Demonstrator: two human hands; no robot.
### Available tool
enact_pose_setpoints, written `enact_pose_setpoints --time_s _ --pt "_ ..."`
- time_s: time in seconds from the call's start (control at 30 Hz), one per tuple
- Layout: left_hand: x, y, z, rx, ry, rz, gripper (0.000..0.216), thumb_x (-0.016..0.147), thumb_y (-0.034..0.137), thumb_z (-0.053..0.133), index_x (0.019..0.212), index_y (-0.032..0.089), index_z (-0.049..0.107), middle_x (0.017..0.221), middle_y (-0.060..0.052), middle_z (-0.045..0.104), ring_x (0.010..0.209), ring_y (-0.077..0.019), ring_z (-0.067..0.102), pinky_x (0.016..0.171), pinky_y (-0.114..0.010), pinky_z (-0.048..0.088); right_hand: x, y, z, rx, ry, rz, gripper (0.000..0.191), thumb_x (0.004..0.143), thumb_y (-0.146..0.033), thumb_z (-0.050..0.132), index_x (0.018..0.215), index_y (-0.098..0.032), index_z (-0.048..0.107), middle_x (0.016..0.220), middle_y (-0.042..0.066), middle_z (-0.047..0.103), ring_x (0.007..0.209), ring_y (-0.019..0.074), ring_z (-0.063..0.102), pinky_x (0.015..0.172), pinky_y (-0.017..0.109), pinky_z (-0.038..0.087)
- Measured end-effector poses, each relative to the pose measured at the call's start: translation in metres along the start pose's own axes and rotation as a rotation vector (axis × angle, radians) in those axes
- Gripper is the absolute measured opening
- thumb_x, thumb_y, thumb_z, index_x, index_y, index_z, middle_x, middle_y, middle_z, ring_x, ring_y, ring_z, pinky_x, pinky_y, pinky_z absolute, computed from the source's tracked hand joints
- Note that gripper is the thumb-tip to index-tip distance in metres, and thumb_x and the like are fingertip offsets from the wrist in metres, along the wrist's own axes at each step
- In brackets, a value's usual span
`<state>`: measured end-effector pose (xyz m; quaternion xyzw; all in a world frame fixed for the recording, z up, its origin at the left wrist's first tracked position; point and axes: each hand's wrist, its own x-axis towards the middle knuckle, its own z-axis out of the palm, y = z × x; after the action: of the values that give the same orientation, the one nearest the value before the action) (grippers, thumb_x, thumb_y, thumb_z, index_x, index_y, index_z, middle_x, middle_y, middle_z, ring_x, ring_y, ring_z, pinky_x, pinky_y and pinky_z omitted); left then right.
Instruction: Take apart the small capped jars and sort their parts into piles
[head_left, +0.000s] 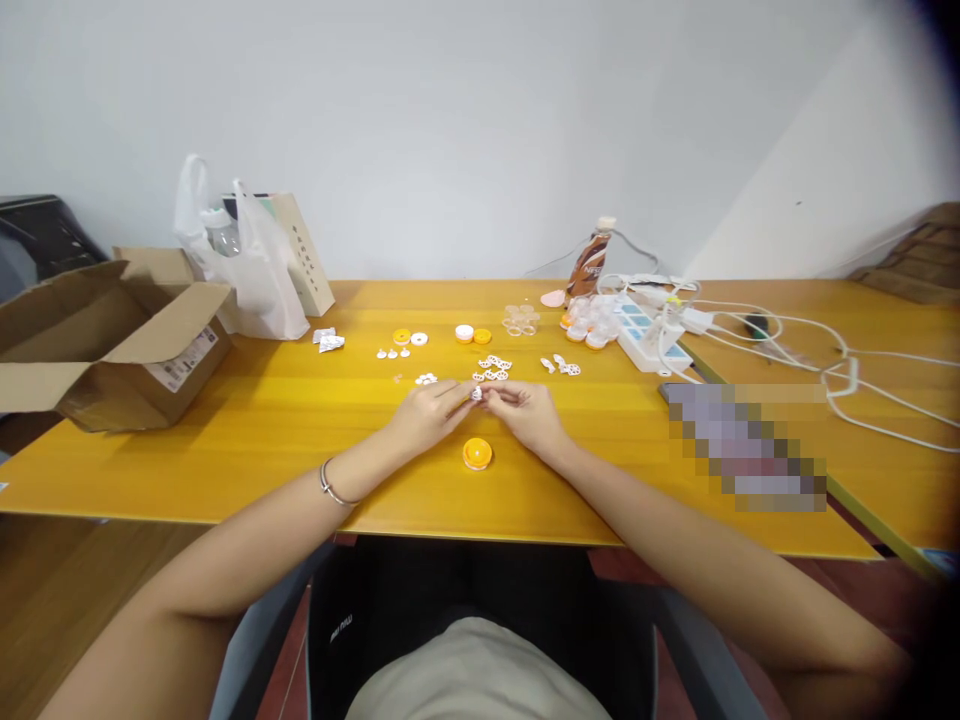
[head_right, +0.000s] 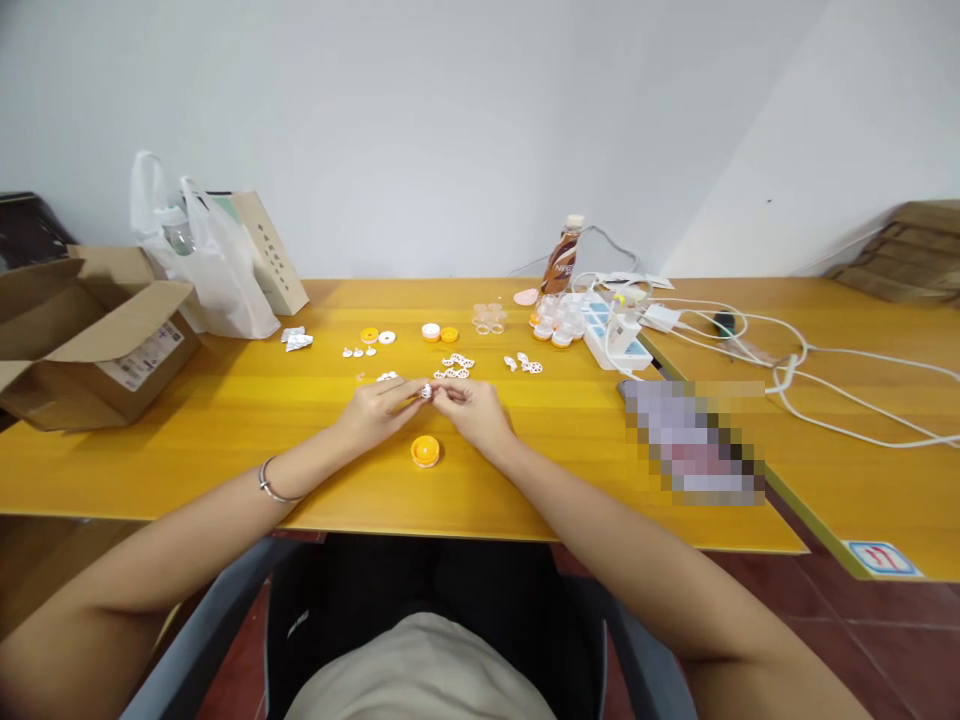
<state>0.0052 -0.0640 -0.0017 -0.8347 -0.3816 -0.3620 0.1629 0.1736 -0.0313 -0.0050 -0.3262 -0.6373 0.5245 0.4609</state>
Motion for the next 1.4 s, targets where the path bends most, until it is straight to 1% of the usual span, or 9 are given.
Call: enact_pose_setpoints --time_s 0.17,0.37,0.53,0.67,0.87,1.1,1.23,1.33,1.4 --pt "0.0001 0.0008 0.0004 0.019 -0.010 0.021 0.023 0.090 0.025 0.041 0.100 0.014 0.059 0.079 -0.006 0.065 0.068 -0.0114 0.060 0.064 -0.023 0.050 -0.0003 -0.0050 -0.0005 -0.002 -0.015 0.012 0.017 0.067 -0.033 0.064 0.074 -0.019 0.070 0.075 0.002 0.071 0.071 0.0170 0.065 0.075 0.033 0.053" --pt "-0.0010 0.0036 -0.0006 0.024 -0.047 0.003 0.026 0.091 0.026 0.037 0.098 0.015 0.060 0.078 -0.006 0.065 0.068 -0.0111 0.061 0.067 -0.023 0.050 -0.0001 -0.0040 -0.0003 -0.041 -0.005 -0.002 0.015 0.066 -0.032 0.065 0.072 -0.019 0.069 0.075 0.002 0.071 0.072 0.0174 0.066 0.076 0.033 0.052" --pt "-0.0035 0.0035 0.0002 0.098 -0.090 -0.001 0.027 0.092 0.026 0.036 0.098 0.014 0.060 0.067 -0.004 0.060 0.057 -0.0103 0.056 0.058 -0.021 0.047 -0.0012 -0.0028 -0.0004 -0.086 -0.001 -0.023 0.013 0.068 -0.030 0.063 0.070 -0.019 0.069 0.073 0.001 0.070 0.070 0.0174 0.065 0.073 0.032 0.052" --pt "-0.0050 0.0034 0.0020 0.111 -0.104 -0.012 0.028 0.092 0.027 0.036 0.100 0.015 0.059 0.068 -0.004 0.060 0.058 -0.0108 0.056 0.057 -0.021 0.046 -0.0013 -0.0017 -0.0016 -0.130 -0.008 -0.038 0.014 0.068 -0.029 0.061 0.068 -0.019 0.070 0.069 0.001 0.070 0.065 0.0166 0.064 0.068 0.030 0.051" --pt "-0.0055 0.0036 0.0020 0.142 -0.096 -0.006 0.029 0.092 0.028 0.035 0.100 0.015 0.059 0.068 -0.004 0.059 0.059 -0.0100 0.056 0.057 -0.020 0.046 -0.0001 -0.0017 -0.0023 -0.138 -0.014 -0.036 0.017 0.069 -0.031 0.059 0.069 -0.019 0.071 0.065 0.000 0.068 0.060 0.0144 0.061 0.062 0.027 0.050" --pt "-0.0062 0.0046 0.0010 0.152 -0.070 0.026 0.027 0.091 0.026 0.037 0.098 0.015 0.060 0.065 -0.003 0.058 0.056 -0.0098 0.055 0.054 -0.020 0.045 -0.0005 -0.0053 -0.0030 -0.103 0.000 0.000 0.015 0.067 -0.029 0.060 0.064 -0.019 0.070 0.061 0.000 0.066 0.057 0.0130 0.059 0.061 0.026 0.049" --pt "-0.0032 0.0046 0.0007 0.055 -0.042 -0.007 0.024 0.090 0.027 0.041 0.096 0.015 0.061 0.067 -0.003 0.061 0.057 -0.0097 0.056 0.055 -0.020 0.047 0.0006 -0.0067 -0.0039 -0.013 -0.015 0.050 0.016 0.068 -0.032 0.062 0.065 -0.018 0.069 0.063 0.000 0.067 0.057 0.0125 0.060 0.063 0.027 0.051" --pt "-0.0001 0.0030 -0.0006 -0.141 -0.005 -0.071 0.022 0.088 0.026 0.045 0.100 0.016 0.060 0.080 -0.005 0.066 0.069 -0.0113 0.061 0.066 -0.023 0.051 0.0019 -0.0078 -0.0035 0.063 -0.007 0.071 0.019 0.067 -0.037 0.065 0.068 -0.018 0.068 0.065 0.000 0.067 0.060 0.0121 0.061 0.065 0.026 0.051" --pt "0.0013 0.0020 -0.0018 -0.280 0.001 -0.136 0.021 0.086 0.025 0.048 0.102 0.016 0.060 0.087 -0.006 0.067 0.074 -0.0122 0.063 0.070 -0.025 0.053 0.0027 -0.0089 -0.0030 0.103 -0.007 0.085 0.020 0.067 -0.038 0.066 0.069 -0.018 0.067 0.067 0.000 0.067 0.060 0.0113 0.061 0.065 0.025 0.051"
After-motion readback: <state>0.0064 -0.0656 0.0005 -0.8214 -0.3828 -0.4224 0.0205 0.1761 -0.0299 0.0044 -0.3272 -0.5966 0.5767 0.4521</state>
